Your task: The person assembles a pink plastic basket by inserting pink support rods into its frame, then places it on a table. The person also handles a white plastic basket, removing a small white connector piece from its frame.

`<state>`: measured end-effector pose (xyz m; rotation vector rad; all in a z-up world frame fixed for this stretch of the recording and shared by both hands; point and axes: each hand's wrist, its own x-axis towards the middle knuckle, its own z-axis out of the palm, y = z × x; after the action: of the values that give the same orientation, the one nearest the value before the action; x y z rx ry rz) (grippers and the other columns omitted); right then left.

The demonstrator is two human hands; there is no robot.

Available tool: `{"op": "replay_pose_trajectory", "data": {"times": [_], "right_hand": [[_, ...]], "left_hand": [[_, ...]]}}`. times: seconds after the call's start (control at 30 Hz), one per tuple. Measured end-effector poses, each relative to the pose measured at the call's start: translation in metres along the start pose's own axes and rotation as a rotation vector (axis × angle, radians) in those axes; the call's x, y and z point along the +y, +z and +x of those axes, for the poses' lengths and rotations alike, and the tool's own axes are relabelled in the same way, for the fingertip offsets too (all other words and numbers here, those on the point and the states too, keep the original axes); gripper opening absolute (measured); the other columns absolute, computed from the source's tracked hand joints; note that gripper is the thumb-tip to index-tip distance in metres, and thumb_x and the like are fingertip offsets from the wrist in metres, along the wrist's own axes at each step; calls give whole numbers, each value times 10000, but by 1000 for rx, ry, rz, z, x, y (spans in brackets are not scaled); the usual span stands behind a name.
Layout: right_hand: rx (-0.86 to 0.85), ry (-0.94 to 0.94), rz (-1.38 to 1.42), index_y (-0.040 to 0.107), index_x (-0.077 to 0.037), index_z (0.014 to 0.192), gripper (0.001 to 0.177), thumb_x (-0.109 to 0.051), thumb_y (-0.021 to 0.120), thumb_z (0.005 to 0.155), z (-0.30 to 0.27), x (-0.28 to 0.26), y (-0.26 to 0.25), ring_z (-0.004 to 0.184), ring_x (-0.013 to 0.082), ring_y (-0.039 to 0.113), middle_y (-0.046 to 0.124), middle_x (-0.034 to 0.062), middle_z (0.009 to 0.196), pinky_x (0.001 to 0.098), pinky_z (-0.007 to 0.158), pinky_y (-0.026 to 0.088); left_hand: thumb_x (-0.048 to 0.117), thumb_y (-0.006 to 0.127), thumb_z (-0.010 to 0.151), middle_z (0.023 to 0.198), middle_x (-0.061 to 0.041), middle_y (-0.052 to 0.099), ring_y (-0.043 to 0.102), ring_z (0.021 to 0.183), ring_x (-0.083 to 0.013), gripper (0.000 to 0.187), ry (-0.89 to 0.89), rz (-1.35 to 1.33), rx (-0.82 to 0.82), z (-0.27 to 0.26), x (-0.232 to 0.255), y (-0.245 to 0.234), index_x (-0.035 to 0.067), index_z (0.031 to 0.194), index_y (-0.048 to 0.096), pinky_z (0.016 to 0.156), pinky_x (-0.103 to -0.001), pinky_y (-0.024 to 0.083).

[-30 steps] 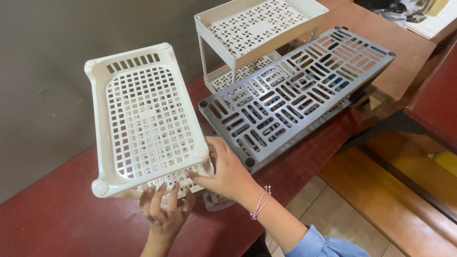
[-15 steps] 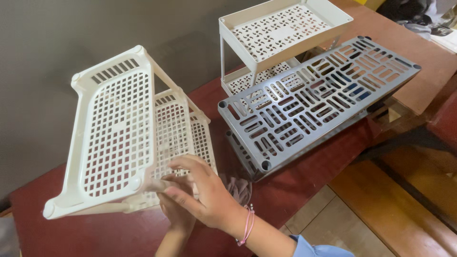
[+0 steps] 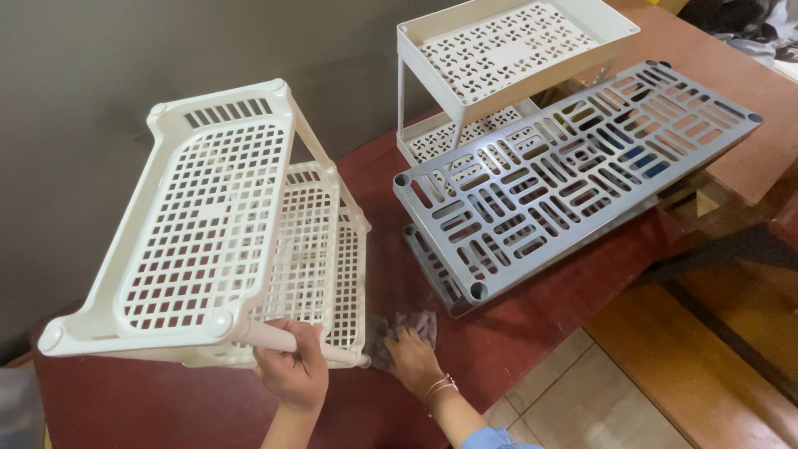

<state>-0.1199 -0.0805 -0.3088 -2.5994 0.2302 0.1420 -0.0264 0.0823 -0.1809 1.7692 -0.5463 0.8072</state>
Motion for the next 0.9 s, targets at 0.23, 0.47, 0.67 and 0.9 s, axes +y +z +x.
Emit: {"op": "replay_pose_trajectory", "data": {"times": [0.23, 0.47, 0.67, 0.9], "right_hand": [[376, 103, 173, 573, 0, 1197, 464, -176, 741, 801, 15, -65, -115, 1059, 419, 613, 636, 219, 1101, 466, 882, 520], [857, 196, 266, 498, -35, 1231, 502, -184, 780, 844, -15, -100, -267, 1008, 382, 644, 606, 197, 1178, 456, 847, 523], [1062, 69, -319, 539, -11, 1303, 683, -256, 843, 742, 17, -68, -312, 1068, 499, 566, 472, 348, 1307, 494, 872, 478], [760, -393, 52, 635, -51, 1120, 205, -143, 689, 946, 13, -84, -240, 925, 278, 659, 661, 98, 1015, 388, 815, 552]], "left_hand": [[-71, 573, 995, 913, -201, 626, 694, 666, -219, 159, 26, 0, -10, 10, 4, -11, -127, 1097, 465, 571, -304, 618], [-60, 508, 1046, 1068, -212, 569, 656, 735, -190, 229, -81, -219, 10, 21, 14, -43, -119, 1193, 343, 640, -329, 622], [52, 531, 1100, 655, -95, 523, 489, 527, -122, 192, -366, -297, 191, 42, 48, -73, -76, 1217, 451, 533, -307, 553], [165, 534, 1103, 606, -44, 432, 389, 523, -101, 195, -544, -413, 197, 79, 26, -125, -29, 1117, 526, 470, -283, 416]]}}
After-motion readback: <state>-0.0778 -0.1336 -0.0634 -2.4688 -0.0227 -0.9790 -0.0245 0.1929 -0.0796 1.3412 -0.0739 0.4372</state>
